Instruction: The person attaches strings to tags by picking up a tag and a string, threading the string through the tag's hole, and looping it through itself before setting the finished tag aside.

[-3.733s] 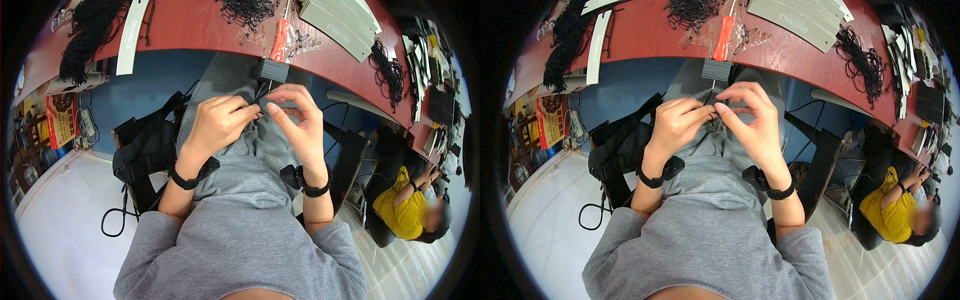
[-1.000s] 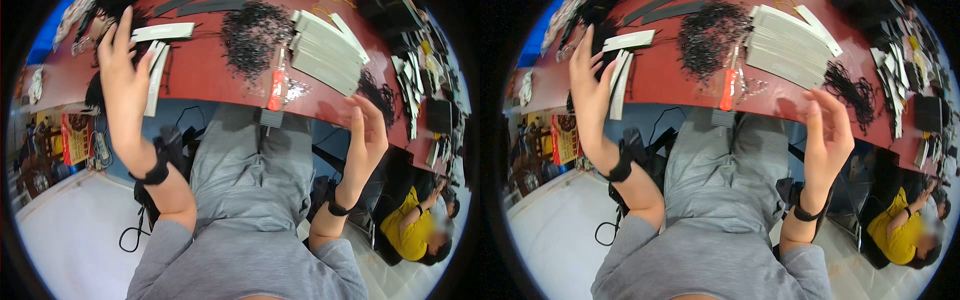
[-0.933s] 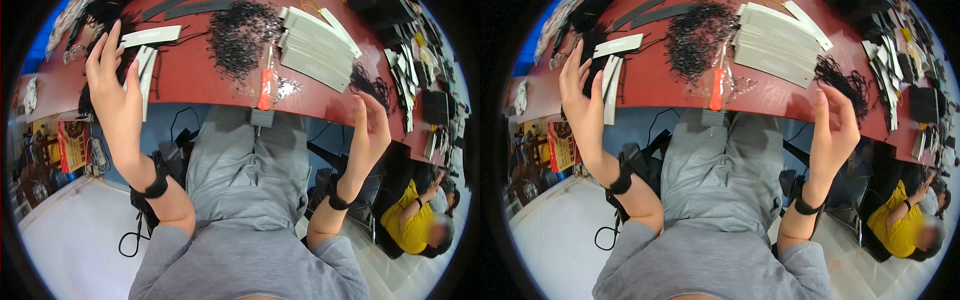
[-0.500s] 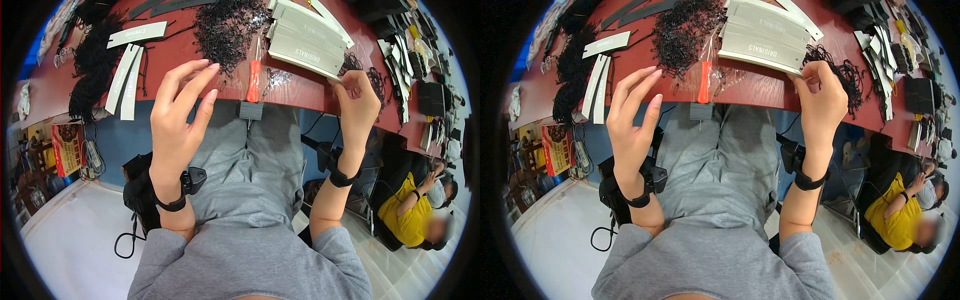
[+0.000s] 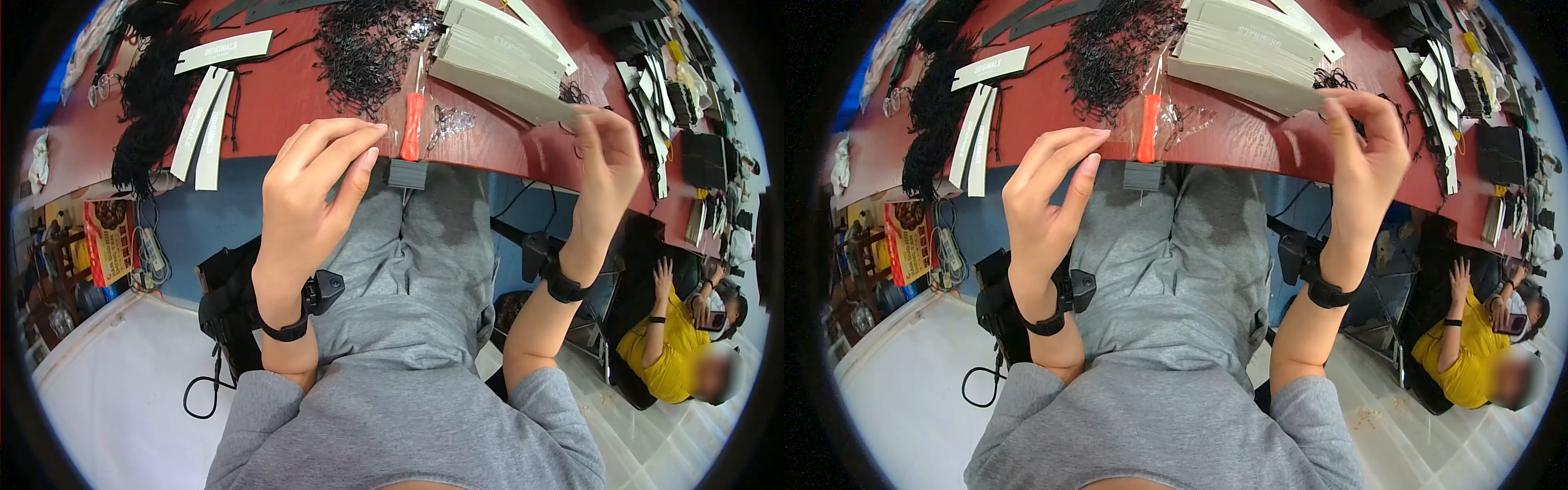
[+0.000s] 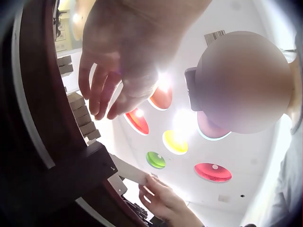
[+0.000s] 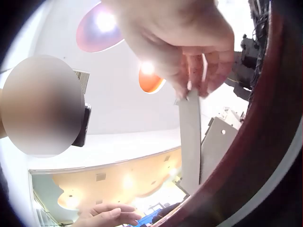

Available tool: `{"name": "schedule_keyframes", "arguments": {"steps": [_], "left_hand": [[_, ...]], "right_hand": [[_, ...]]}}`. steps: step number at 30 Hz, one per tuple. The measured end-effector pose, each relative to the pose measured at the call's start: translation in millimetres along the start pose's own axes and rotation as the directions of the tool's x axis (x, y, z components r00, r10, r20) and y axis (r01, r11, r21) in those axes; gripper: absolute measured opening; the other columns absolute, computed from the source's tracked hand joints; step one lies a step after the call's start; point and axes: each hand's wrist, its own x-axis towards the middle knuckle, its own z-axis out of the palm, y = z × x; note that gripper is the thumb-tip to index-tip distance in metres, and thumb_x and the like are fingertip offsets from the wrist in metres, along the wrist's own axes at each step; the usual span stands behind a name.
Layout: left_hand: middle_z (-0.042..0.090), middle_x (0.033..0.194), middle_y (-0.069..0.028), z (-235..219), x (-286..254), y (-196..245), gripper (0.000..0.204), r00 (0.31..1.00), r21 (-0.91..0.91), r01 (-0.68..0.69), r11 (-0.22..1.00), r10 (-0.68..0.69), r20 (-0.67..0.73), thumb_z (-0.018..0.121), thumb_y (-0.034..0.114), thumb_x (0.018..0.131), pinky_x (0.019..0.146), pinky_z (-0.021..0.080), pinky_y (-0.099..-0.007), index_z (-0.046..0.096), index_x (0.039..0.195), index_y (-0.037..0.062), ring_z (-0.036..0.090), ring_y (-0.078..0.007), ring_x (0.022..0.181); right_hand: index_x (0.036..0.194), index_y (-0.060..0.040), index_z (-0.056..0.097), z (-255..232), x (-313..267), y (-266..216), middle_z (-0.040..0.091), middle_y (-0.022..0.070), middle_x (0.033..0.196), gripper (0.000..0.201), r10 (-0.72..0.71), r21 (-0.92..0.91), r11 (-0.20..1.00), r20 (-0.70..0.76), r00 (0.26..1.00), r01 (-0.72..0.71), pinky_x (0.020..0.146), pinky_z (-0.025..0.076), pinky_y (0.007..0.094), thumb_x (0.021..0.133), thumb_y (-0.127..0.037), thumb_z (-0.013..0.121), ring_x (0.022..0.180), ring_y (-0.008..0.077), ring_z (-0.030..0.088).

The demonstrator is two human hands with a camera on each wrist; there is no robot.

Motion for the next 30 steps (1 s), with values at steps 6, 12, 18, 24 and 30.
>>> {"name": "schedule_keyframes", "arguments": {"steps": [6, 12, 18, 24, 30], "left_hand": [[0.066, 0.097, -0.0098, 10, 2, 3, 0.023, 0.979, -0.052, -0.115, 0.992, 0.104, -0.174, 0.069, 0.006, 0.078, 0.075, 0.050, -0.0312, 0.068, 0.100, 0.0013, 0.063, -0.0240, 0.085], [0.069, 0.099, -0.0144, 11, -12, 14, 0.043, 0.972, -0.241, -0.233, 0.942, 0.237, -0.012, 0.075, 0.028, 0.077, 0.077, 0.050, -0.0348, 0.065, 0.106, -0.0026, 0.066, -0.0245, 0.085], [0.064, 0.071, -0.0115, 23, -49, 2, 0.016, 0.994, -0.344, 0.096, 0.934, -0.070, 0.086, 0.076, 0.004, 0.069, 0.055, 0.045, -0.0293, 0.066, 0.080, -0.0008, 0.062, -0.0229, 0.061], [0.064, 0.071, -0.0113, 35, -52, -16, 0.011, 0.989, -0.272, 0.127, 0.954, -0.100, 0.112, 0.071, 0.000, 0.073, 0.054, 0.045, -0.0298, 0.065, 0.082, -0.0022, 0.060, -0.0228, 0.060], [0.065, 0.073, -0.0107, 42, -51, -11, 0.009, 0.989, -0.276, 0.141, 0.951, -0.126, 0.072, 0.070, -0.001, 0.073, 0.056, 0.045, -0.0295, 0.066, 0.082, -0.0013, 0.061, -0.0228, 0.062]], "right_hand": [[0.099, 0.0027, 0.057, 6, -20, -26, 0.066, 0.0129, 0.093, 0.019, -0.354, 0.014, 0.928, -0.277, 0.893, 0.372, 0.068, 0.050, 0.0262, 0.083, 0.003, 0.068, 0.075, 0.0145, 0.061], [0.080, 0.0010, 0.067, 23, -47, -60, 0.067, 0.0097, 0.073, 0.018, -0.355, 0.083, 0.933, 0.368, 0.859, 0.350, 0.061, 0.051, 0.0287, 0.065, 0.004, 0.077, 0.066, 0.0204, 0.064], [0.082, -0.0003, 0.068, 65, -78, -32, 0.067, 0.0089, 0.080, 0.014, -0.339, 0.104, 0.939, 0.448, 0.827, 0.329, 0.062, 0.052, 0.0282, 0.071, -0.002, 0.075, 0.070, 0.0203, 0.065], [0.090, 0.0019, 0.067, 26, -59, -11, 0.068, 0.0069, 0.085, 0.009, -0.015, -0.137, 0.991, -0.054, 0.998, 0.008, 0.064, 0.048, 0.0208, 0.087, -0.006, 0.064, 0.071, 0.0090, 0.061], [0.092, 0.0026, 0.068, -20, -19, 2, 0.067, 0.0033, 0.080, 0.010, 0.022, -0.319, 0.942, -0.242, 0.970, -0.101, 0.063, 0.045, 0.0183, 0.086, -0.006, 0.067, 0.069, 0.0061, 0.058]]}}
